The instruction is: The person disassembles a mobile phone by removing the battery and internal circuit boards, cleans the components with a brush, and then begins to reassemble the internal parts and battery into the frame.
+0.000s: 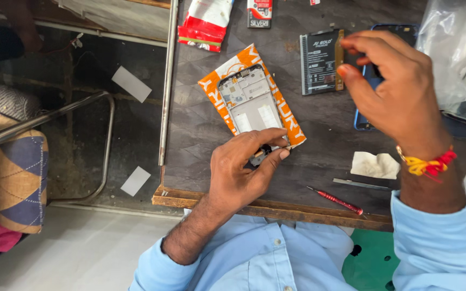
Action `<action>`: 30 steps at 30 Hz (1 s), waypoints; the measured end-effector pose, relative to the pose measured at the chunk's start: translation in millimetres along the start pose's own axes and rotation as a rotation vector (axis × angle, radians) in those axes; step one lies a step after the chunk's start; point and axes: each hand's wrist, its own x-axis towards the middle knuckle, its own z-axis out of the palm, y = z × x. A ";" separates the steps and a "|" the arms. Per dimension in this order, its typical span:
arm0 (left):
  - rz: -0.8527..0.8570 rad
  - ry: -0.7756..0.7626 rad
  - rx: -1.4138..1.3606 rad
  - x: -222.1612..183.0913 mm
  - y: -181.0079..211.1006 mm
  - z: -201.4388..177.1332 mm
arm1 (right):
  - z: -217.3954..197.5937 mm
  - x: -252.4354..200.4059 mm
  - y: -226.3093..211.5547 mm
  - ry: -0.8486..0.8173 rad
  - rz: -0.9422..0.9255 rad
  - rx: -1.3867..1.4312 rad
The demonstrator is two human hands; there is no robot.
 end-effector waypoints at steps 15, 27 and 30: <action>0.162 -0.028 0.075 3.2 5.0 -6.5 | 0.0 27.4 15.2 -0.248 -0.061 -0.271; 0.232 -0.080 0.116 5.6 6.3 -14.3 | -0.1 38.8 1.5 -0.389 -0.011 -0.361; 0.234 -0.090 0.123 3.6 5.8 -13.9 | 0.5 43.2 6.4 -0.421 -0.052 -0.415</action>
